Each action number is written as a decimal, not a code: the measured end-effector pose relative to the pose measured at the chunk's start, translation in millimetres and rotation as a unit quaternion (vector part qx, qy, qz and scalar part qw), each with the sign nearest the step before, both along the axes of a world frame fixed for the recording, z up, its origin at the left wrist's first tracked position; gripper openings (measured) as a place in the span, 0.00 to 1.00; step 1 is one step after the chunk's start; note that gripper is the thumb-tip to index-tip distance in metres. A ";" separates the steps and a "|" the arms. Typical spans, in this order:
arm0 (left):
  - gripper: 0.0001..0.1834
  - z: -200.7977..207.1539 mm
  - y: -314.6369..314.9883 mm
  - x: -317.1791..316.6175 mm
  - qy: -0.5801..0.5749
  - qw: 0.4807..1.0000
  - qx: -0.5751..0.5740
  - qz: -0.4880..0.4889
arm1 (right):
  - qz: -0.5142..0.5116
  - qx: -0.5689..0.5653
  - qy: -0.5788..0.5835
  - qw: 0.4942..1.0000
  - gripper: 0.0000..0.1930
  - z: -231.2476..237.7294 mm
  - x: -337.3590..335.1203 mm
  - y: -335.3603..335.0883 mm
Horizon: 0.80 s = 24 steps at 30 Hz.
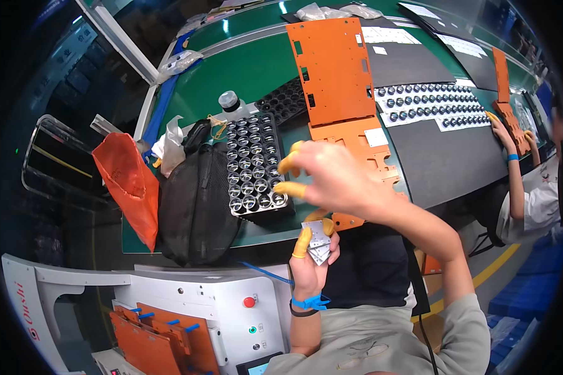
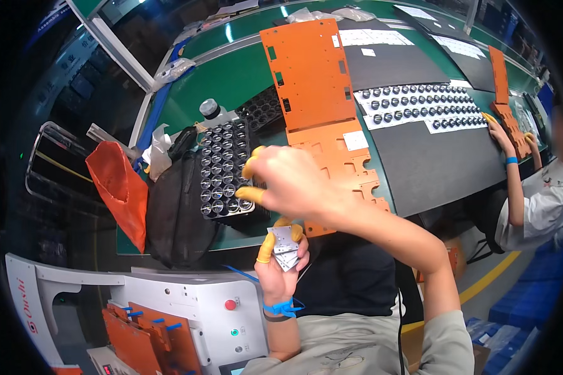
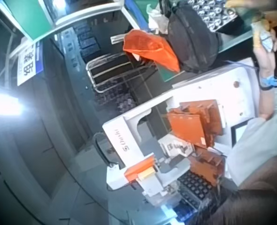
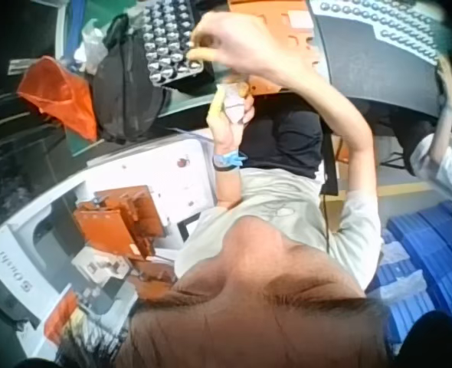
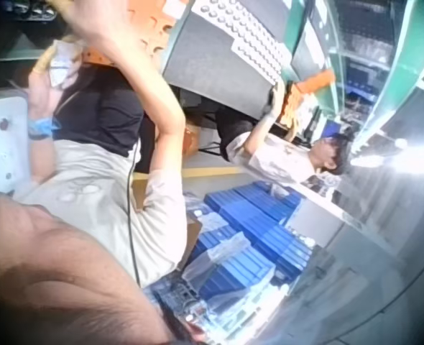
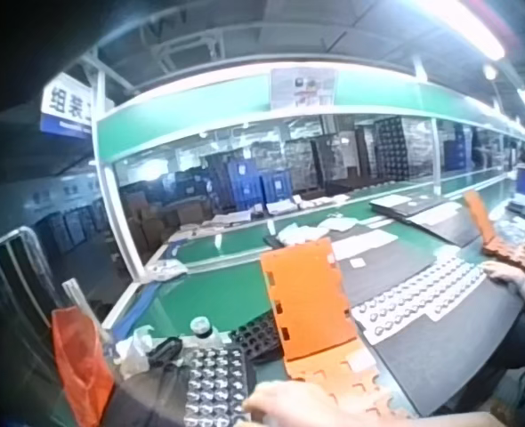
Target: The person places small white rectangular components into slots on an orange fixture, then inserts cylindrical metal parts into a black tray. They repeatedly move the orange fixture to a machine, press a button, and return it to the table to continue assembly.
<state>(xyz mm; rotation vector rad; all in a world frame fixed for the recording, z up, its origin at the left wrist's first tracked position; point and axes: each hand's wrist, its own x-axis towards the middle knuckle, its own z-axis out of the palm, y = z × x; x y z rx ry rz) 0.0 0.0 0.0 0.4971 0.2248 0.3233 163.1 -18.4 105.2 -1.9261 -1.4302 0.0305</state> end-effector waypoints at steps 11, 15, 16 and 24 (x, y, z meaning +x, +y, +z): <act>0.25 4.4 7.0 -18.5 0.033 0.993 -0.059 0.093 | -0.018 -0.010 -0.138 0.990 0.09 -20.7 -23.6 43.1; 0.26 -12.9 15.6 -20.3 0.011 0.995 -0.052 0.082 | -0.034 -0.003 -0.185 0.982 0.08 -24.9 -23.0 38.3; 0.25 -10.2 17.4 -17.9 -0.001 0.996 -0.027 0.081 | -0.040 0.008 -0.177 0.983 0.07 -25.7 -24.9 40.2; 0.24 -10.3 5.2 -20.2 0.103 0.982 -0.001 0.157 | -0.047 0.023 -0.144 0.988 0.08 -22.5 -34.6 40.0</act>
